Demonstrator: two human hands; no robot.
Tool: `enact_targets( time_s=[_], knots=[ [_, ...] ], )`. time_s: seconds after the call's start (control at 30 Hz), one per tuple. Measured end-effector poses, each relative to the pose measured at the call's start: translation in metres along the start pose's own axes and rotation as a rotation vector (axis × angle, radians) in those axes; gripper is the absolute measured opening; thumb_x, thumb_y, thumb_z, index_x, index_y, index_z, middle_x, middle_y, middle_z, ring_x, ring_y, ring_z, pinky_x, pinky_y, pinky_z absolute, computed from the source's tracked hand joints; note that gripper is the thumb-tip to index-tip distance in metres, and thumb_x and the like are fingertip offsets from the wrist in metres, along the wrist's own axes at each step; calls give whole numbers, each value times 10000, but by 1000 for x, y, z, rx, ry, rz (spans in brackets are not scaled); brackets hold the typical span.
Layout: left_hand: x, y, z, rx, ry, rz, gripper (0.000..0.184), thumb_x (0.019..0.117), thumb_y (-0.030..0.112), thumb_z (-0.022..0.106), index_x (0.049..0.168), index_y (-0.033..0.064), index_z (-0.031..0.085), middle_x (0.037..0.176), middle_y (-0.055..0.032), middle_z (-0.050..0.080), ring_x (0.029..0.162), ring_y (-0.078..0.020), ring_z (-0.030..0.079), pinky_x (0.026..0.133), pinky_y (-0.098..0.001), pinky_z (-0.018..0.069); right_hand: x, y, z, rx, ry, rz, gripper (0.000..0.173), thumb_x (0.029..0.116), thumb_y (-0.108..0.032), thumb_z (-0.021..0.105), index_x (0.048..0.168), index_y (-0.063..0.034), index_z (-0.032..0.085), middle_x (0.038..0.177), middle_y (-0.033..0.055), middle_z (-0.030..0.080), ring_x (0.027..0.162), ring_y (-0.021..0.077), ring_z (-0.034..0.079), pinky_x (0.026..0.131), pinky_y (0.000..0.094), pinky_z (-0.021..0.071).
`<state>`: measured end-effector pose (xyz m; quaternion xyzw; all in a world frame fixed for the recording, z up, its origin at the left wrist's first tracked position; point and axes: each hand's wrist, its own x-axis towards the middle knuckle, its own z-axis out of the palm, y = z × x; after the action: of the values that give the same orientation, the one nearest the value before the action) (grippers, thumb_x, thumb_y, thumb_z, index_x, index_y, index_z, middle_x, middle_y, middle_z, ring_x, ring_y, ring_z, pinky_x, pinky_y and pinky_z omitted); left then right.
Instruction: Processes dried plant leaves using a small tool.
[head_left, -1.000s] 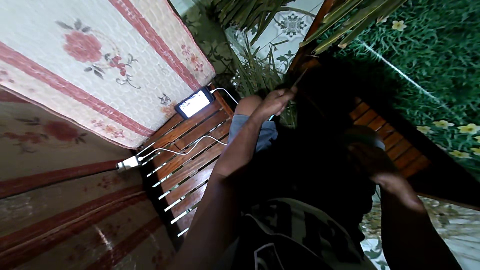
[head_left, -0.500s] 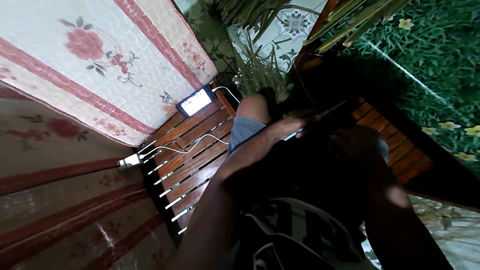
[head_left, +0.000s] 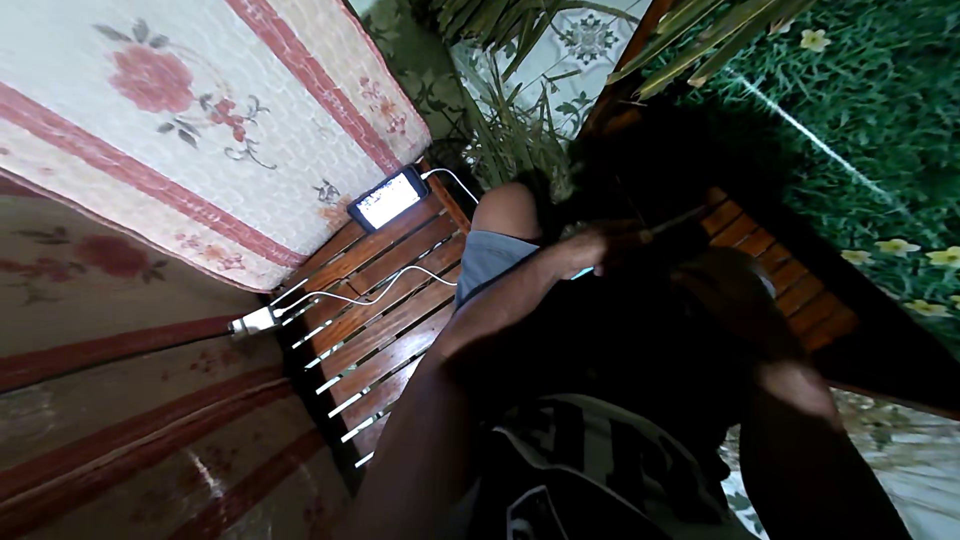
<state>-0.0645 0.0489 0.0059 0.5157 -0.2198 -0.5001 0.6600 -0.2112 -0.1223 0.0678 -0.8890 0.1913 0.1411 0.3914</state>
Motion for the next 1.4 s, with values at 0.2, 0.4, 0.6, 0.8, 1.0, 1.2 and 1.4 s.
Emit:
enact_targets(
  time_s=[0.2,0.4,0.6,0.8,1.0,1.2,1.4],
  knots=[
    [-13,17,-20,-296,253,136,267,1111,249,366,1216,100,561,569,35,407,409,-50,391,404,-187,376,-8,48,-6,-10,40,41,321,1048,-242,546,1142,35,677,898,157,659,706,199,592,676,425,527],
    [-1,3,10,10,62,-11,228,1088,150,474,1200,-3,601,696,27,499,506,-20,433,457,-167,390,-11,24,-3,-1,42,27,312,1067,-201,525,1172,56,667,892,168,660,673,186,579,654,401,531],
    [-6,11,-13,-211,302,116,268,1093,207,423,1299,91,548,584,12,427,403,-61,409,395,-192,392,-22,55,-7,-38,73,40,315,1040,-254,560,1117,22,689,910,173,678,744,244,625,713,481,532],
    [-1,5,24,60,112,-42,283,1079,149,507,1300,-3,598,767,-5,563,556,-30,462,501,-184,410,-15,43,-4,-87,71,10,331,1055,-245,532,1149,37,676,897,199,669,709,267,617,682,493,530],
    [-6,14,-11,-225,370,119,237,1093,212,443,1265,100,559,589,9,426,401,-59,390,385,-189,365,-35,67,-8,-104,96,36,334,1033,-273,553,1099,19,700,955,216,686,843,342,655,784,589,513],
    [3,7,22,97,180,-25,280,1080,175,516,1280,0,608,793,-27,576,570,-49,464,513,-206,418,-28,67,-1,-67,109,42,338,1036,-285,549,1119,7,699,886,184,681,711,275,631,671,527,531],
    [6,12,-29,-227,372,212,264,1092,182,447,1293,60,568,624,3,486,440,-63,431,418,-206,408,-48,81,-7,-104,94,18,330,1027,-263,557,1103,23,702,968,219,686,873,338,651,810,592,499]
  ],
)
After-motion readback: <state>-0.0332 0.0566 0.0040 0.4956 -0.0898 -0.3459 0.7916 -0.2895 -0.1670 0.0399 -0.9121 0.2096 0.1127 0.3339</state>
